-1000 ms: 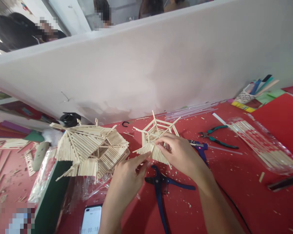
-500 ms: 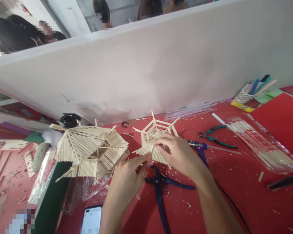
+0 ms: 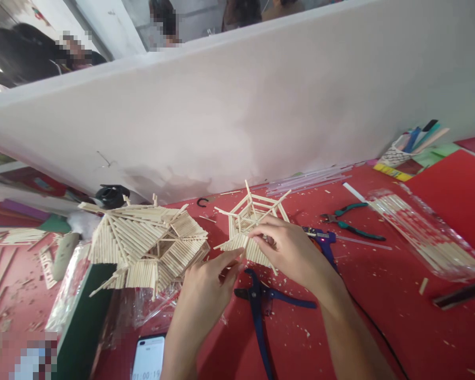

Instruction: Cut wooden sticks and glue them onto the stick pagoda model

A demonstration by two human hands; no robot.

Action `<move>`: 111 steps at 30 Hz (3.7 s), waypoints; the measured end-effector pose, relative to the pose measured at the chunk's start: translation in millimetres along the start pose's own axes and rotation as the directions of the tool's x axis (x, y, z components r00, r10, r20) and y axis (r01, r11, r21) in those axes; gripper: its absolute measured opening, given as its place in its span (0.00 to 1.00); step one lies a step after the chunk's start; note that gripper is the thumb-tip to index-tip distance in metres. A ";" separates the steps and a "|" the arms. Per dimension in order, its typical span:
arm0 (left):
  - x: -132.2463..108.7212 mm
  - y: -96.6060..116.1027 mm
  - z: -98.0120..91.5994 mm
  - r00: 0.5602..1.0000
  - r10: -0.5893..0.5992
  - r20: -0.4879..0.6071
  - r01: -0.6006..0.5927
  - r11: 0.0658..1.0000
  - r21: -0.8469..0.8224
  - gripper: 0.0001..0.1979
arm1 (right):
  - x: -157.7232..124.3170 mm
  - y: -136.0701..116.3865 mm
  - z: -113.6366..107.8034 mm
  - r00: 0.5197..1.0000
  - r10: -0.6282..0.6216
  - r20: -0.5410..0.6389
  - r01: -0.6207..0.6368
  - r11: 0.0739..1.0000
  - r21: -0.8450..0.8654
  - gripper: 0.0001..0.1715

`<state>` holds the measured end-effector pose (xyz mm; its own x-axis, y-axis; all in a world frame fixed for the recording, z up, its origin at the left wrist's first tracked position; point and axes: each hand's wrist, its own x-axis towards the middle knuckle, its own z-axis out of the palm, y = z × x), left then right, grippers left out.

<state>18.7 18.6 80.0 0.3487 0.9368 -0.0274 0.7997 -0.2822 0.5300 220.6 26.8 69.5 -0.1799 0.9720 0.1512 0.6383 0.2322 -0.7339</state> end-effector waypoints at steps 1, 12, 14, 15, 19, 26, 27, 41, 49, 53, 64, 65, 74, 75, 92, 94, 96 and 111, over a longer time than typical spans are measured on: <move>0.1 0.2 0.1 1.000 0.005 0.001 -0.005 1.000 0.005 0.15 | -0.1 0.1 0.1 1.000 -0.001 0.000 0.001 1.000 0.002 0.12; -0.1 -0.9 0.3 0.999 0.035 0.005 -0.035 0.999 0.019 0.15 | -0.2 0.0 0.0 1.000 0.004 0.003 -0.004 1.000 0.015 0.12; -0.1 -1.7 0.9 0.999 0.042 0.002 -0.042 0.999 0.010 0.15 | 0.1 -0.3 -0.3 1.000 0.008 0.002 -0.008 1.000 0.006 0.12; -0.2 -2.2 1.2 0.999 0.046 -0.002 -0.046 0.999 0.004 0.15 | 0.2 -0.3 -0.4 1.000 0.009 0.003 -0.009 1.000 0.002 0.12; -0.2 -3.4 1.2 0.998 0.061 0.010 -0.061 0.998 -0.023 0.16 | 0.2 0.3 -0.5 1.000 0.005 0.004 -0.005 1.000 0.002 0.12; 0.9 -2.3 -1.2 0.998 0.012 0.062 -0.011 1.000 -0.021 0.18 | -1.1 1.9 0.8 1.000 -0.010 0.001 0.010 1.000 0.005 0.13; 1.1 -2.1 -1.3 0.998 0.005 0.064 -0.004 1.000 -0.024 0.18 | -1.1 2.0 0.9 1.000 -0.011 -0.001 0.011 1.000 0.005 0.13; 3.3 0.9 -3.9 0.995 -0.035 0.089 0.044 0.995 -0.091 0.17 | -1.0 4.6 -0.1 0.999 0.001 -0.055 0.001 1.000 0.030 0.10; 3.4 1.2 -5.0 0.993 -0.052 0.104 0.062 0.994 -0.094 0.17 | -1.5 4.1 -1.7 0.998 0.008 -0.058 -0.006 0.999 0.033 0.11; 3.2 -1.8 -3.1 0.995 -0.037 0.095 0.047 0.993 -0.106 0.17 | -7.3 2.2 -16.2 0.994 0.039 -0.099 -0.038 0.999 0.016 0.10; 5.5 1.6 -4.3 0.996 -0.008 0.090 0.008 1.000 0.003 0.17 | -60.3 18.3 -45.4 0.982 0.162 0.100 -0.140 0.970 -0.200 0.11; 5.3 2.4 -4.8 0.996 -0.016 0.091 0.015 1.000 0.012 0.17 | -65.7 17.8 -43.3 0.980 0.157 0.124 -0.132 0.972 -0.192 0.11; 4.0 4.3 -6.1 0.997 0.001 0.079 0.000 1.000 -0.011 0.18 | -86.7 51.1 2.8 0.958 0.277 0.067 -0.238 0.908 -0.346 0.02; 4.0 4.1 -6.1 0.997 0.006 0.078 -0.005 1.000 -0.014 0.18 | -85.8 58.2 11.5 0.955 0.296 0.029 -0.263 0.885 -0.383 0.04; 4.4 -3.3 -2.3 0.995 -0.053 0.088 0.061 0.993 -0.099 0.15 | -89.0 84.0 42.8 0.958 0.269 -0.099 -0.281 0.947 -0.152 0.20; 4.5 -3.7 -2.1 0.994 -0.062 0.092 0.071 0.993 -0.097 0.15 | -88.4 83.9 45.3 0.958 0.269 -0.102 -0.282 0.946 -0.160 0.22; 4.5 -3.8 -2.0 0.993 -0.073 0.094 0.082 0.992 -0.094 0.15 | -88.1 84.1 48.7 0.958 0.265 -0.105 -0.280 0.945 -0.170 0.23; 7.0 -4.6 -2.0 0.996 -0.053 0.068 0.058 0.995 -0.077 0.15 | -87.1 83.3 42.1 0.901 0.404 -0.157 -0.315 0.859 0.404 0.22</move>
<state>16.5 26.9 79.0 0.3379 0.9344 -0.1128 0.7787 -0.2102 0.5911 257.9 -40.1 -32.6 0.2135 0.9753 -0.0563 0.3030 -0.1209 -0.9453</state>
